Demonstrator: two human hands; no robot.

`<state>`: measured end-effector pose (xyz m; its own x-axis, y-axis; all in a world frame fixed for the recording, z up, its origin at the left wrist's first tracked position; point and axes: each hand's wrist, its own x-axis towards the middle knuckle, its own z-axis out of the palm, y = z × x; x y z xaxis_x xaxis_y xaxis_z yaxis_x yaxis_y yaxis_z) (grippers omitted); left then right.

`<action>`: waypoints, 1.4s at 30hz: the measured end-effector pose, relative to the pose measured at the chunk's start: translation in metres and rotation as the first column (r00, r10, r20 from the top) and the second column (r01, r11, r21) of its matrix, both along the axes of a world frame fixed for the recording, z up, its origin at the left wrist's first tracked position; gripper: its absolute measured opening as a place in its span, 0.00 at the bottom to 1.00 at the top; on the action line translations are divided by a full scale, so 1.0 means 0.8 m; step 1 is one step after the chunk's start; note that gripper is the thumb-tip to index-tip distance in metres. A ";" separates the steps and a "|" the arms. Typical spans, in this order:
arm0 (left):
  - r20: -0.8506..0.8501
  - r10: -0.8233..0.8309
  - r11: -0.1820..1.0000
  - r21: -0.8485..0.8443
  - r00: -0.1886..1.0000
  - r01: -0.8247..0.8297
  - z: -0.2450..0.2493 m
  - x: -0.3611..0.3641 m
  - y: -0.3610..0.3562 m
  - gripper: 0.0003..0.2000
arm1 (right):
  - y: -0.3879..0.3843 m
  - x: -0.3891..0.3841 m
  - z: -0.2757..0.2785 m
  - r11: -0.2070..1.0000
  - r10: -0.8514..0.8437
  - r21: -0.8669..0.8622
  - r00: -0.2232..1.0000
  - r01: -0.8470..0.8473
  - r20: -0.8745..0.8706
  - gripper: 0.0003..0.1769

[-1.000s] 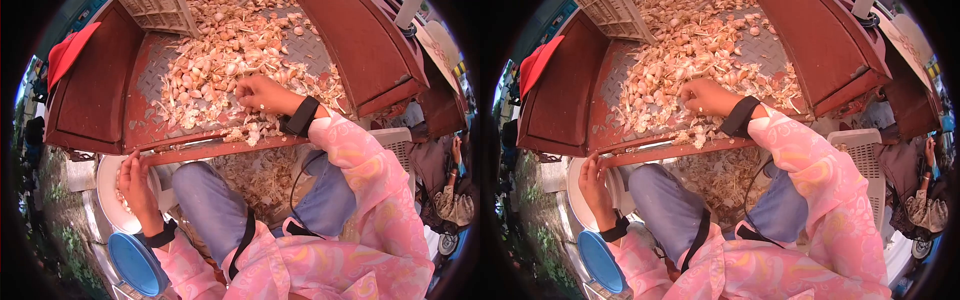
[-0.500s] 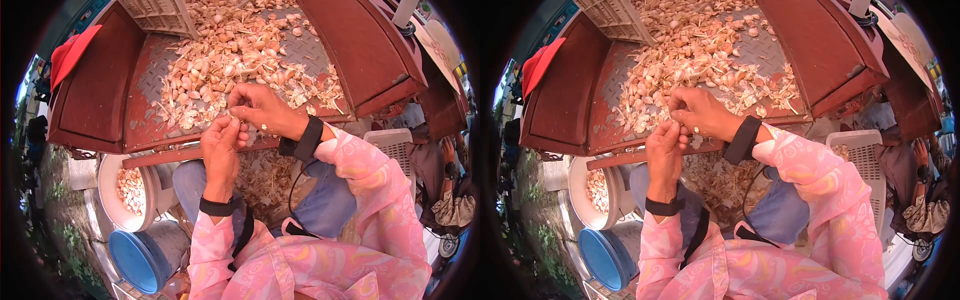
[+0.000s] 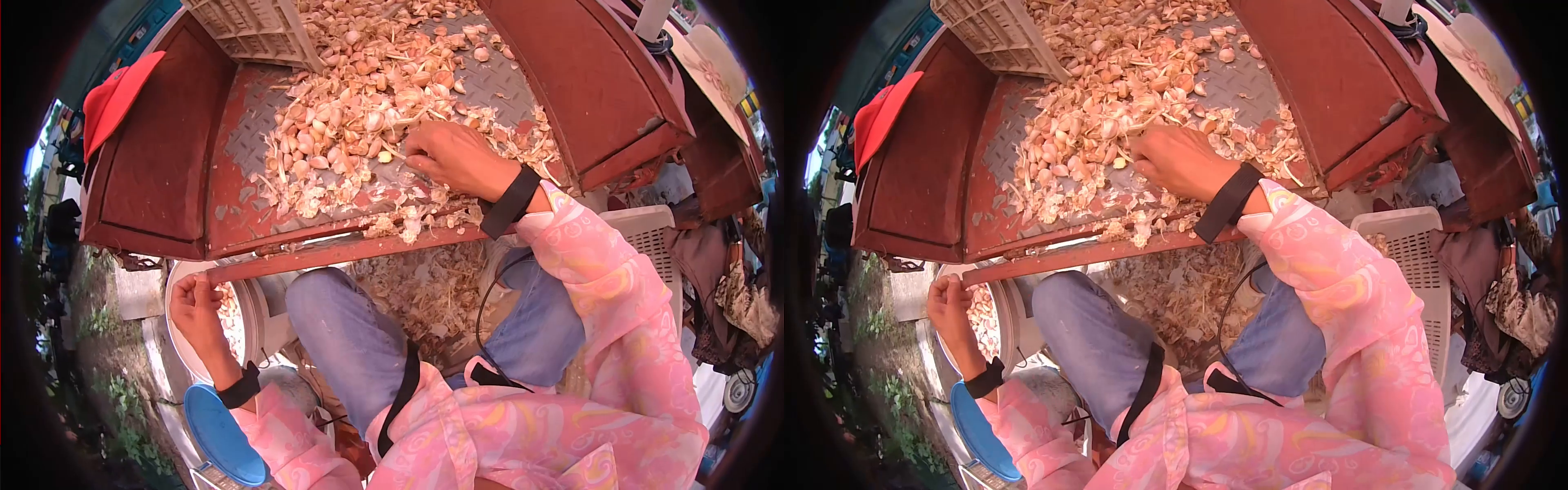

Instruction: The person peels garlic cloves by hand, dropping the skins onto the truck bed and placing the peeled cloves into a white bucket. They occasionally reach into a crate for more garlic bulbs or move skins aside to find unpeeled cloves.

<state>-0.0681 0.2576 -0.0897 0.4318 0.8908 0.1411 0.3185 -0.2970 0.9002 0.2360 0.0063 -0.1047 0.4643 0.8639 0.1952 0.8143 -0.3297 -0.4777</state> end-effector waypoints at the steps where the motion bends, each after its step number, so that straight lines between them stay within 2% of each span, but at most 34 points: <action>1: -0.221 0.105 0.991 0.110 0.970 -0.082 -0.017 -0.026 0.036 0.17 | 0.009 0.002 -0.003 0.998 0.042 0.037 0.999 -0.041 -0.014 0.07; 2: -0.413 0.226 0.962 0.237 0.882 -0.136 -0.036 -0.051 0.067 0.23 | 0.018 0.001 -0.007 0.998 0.031 0.047 0.999 -0.030 -0.019 0.07; 3: -0.463 0.217 0.935 0.351 0.859 -0.047 -0.066 -0.082 0.100 0.33 | 0.027 0.001 -0.012 0.997 0.068 0.038 0.995 -0.071 0.067 0.06; 4: -0.445 0.238 0.937 0.339 0.863 -0.083 -0.045 -0.066 0.073 0.30 | 0.035 0.001 -0.018 0.993 0.108 0.023 0.982 -0.113 0.154 0.05; 6: -0.166 0.020 0.999 0.050 0.986 -0.012 -0.012 -0.022 0.015 0.27 | 0.044 0.000 -0.025 0.994 0.110 -0.040 0.982 -0.105 0.156 0.07; 8: -0.064 -0.214 0.976 0.011 0.975 0.215 0.004 0.032 -0.032 0.17 | 0.047 0.000 -0.026 0.992 0.118 0.021 0.966 -0.127 0.231 0.07; 9: -0.086 -0.335 0.941 0.030 0.938 0.338 0.010 0.060 -0.055 0.16 | 0.047 -0.002 -0.027 0.990 0.132 0.014 0.964 -0.139 0.232 0.07; 11: -0.208 -0.473 0.869 0.048 0.856 0.492 0.017 0.119 -0.094 0.15 | 0.045 -0.002 -0.026 0.993 0.114 -0.015 0.971 -0.114 0.212 0.06; 12: -0.253 -0.507 0.819 0.157 0.824 0.552 0.008 0.146 -0.105 0.14 | 0.043 0.000 -0.025 0.995 0.103 -0.027 0.974 -0.100 0.204 0.06; 14: -0.350 -0.514 0.697 0.362 0.783 0.619 -0.014 0.194 -0.127 0.12 | 0.032 0.001 -0.024 0.994 0.112 -0.041 0.974 -0.106 0.196 0.07; 15: -0.389 -0.524 0.584 0.482 0.757 0.653 -0.031 0.210 -0.129 0.11 | 0.025 0.000 -0.020 0.990 0.130 -0.062 0.982 -0.123 0.134 0.08; 16: -0.466 -0.478 0.583 0.466 0.745 0.666 -0.040 0.225 -0.136 0.11 | 0.019 -0.001 -0.016 0.987 0.146 -0.083 0.987 -0.140 0.070 0.08; 17: -0.463 -0.471 0.584 0.475 0.751 0.659 -0.046 0.233 -0.137 0.10 | 0.014 -0.001 -0.012 0.980 0.146 -0.136 0.989 -0.146 -0.012 0.10; 18: -0.463 -0.464 0.582 0.484 0.755 0.654 -0.049 0.239 -0.137 0.09 | 0.008 -0.002 -0.009 0.980 0.148 -0.132 0.989 -0.148 -0.007 0.10; 20: -0.474 -0.453 0.583 0.483 0.755 0.653 -0.052 0.236 -0.136 0.07 | -0.001 -0.004 -0.007 0.985 0.138 -0.097 0.989 -0.142 -0.047 0.10; 21: -0.483 -0.447 0.588 0.475 0.753 0.654 -0.053 0.231 -0.136 0.06 | -0.002 -0.006 -0.005 0.991 0.135 -0.001 0.988 -0.136 -0.075 0.09; 22: -0.493 -0.444 0.583 0.475 0.749 0.659 -0.053 0.225 -0.137 0.06 | -0.002 -0.009 -0.001 0.991 0.135 0.009 0.988 -0.134 -0.081 0.09; 23: -0.274 -0.566 0.773 0.153 0.778 0.616 -0.053 0.220 -0.138 0.07 | -0.003 -0.011 0.005 0.990 0.116 0.102 0.974 -0.098 -0.194 0.09; 24: -0.024 -0.575 0.801 -0.219 0.818 0.557 -0.050 0.214 -0.140 0.09 | -0.001 -0.015 0.011 0.981 0.107 0.189 0.947 -0.051 -0.304 0.10; 25: 0.133 -0.542 0.733 -0.408 0.830 0.545 -0.040 0.206 -0.145 0.07 | 0.003 -0.020 0.012 0.980 0.108 0.192 0.945 -0.050 -0.308 0.10; 26: 0.131 -0.540 0.734 -0.411 0.831 0.541 -0.041 0.204 -0.147 0.07 | 0.008 -0.025 0.012 0.959 0.186 0.255 0.954 -0.124 -0.233 0.10; 27: 0.386 -0.435 0.548 -0.603 0.813 0.580 -0.042 0.202 -0.149 0.07 | 0.012 -0.031 0.013 0.929 0.260 0.309 0.954 -0.204 -0.151 0.10; 28: 0.588 -0.246 0.307 -0.707 0.770 0.637 -0.043 0.202 -0.153 0.08 | 0.016 -0.037 0.012 0.929 0.263 0.306 0.953 -0.208 -0.148 0.10; 29: 0.630 -0.117 0.256 -0.728 0.767 0.636 -0.045 0.202 -0.160 0.10 | 0.019 -0.042 0.010 0.925 0.264 0.298 0.963 -0.235 -0.060 0.09; 30: 0.637 -0.115 0.254 -0.723 0.763 0.642 -0.048 0.198 -0.160 0.10 | 0.022 -0.047 0.009 0.922 0.263 0.287 0.964 -0.260 0.028 0.09; 31: 0.718 0.025 0.146 -0.691 0.695 0.708 -0.054 0.192 -0.157 0.10 | 0.026 -0.049 0.009 0.923 0.262 0.282 0.964 -0.261 0.034 0.09; 32: 0.766 0.174 0.041 -0.634 0.619 0.772 -0.057 0.187 -0.156 0.11 | 0.028 -0.052 0.010 0.896 0.350 0.296 0.937 -0.331 -0.011 0.08; 33: 0.748 0.175 0.046 -0.656 0.641 0.753 -0.050 0.180 -0.156 0.12 | 0.027 -0.052 0.011 0.864 0.433 0.311 0.900 -0.396 -0.056 0.07; 34: 0.753 0.187 0.035 -0.647 0.631 0.762 -0.053 0.169 -0.149 0.12 | 0.021 -0.054 0.020 0.869 0.431 0.292 0.901 -0.400 -0.051 0.07; 36: 0.758 0.087 -0.025 -0.647 0.647 0.762 -0.060 0.120 -0.118 0.13 | 0.026 -0.070 0.032 0.840 0.521 0.370 0.783 -0.398 -0.341 0.09; 38: 0.681 0.166 0.123 -0.732 0.714 0.670 -0.022 0.053 -0.106 0.12 | 0.032 -0.056 0.019 0.855 0.478 0.363 0.833 -0.369 -0.279 0.08; 39: 0.696 0.209 0.235 -0.718 0.687 0.656 -0.003 0.016 -0.100 0.11 | 0.031 -0.047 0.013 0.911 0.406 0.268 0.792 -0.313 -0.457 0.08; 40: 0.715 0.236 0.336 -0.696 0.658 0.635 0.004 -0.023 -0.101 0.10 | 0.030 -0.050 0.008 0.933 0.342 0.298 0.755 -0.202 -0.560 0.08; 42: 0.736 0.312 0.480 -0.668 0.601 0.568 0.015 -0.112 -0.094 0.10 | 0.030 -0.036 -0.003 0.936 0.342 0.259 0.794 -0.239 -0.502 0.07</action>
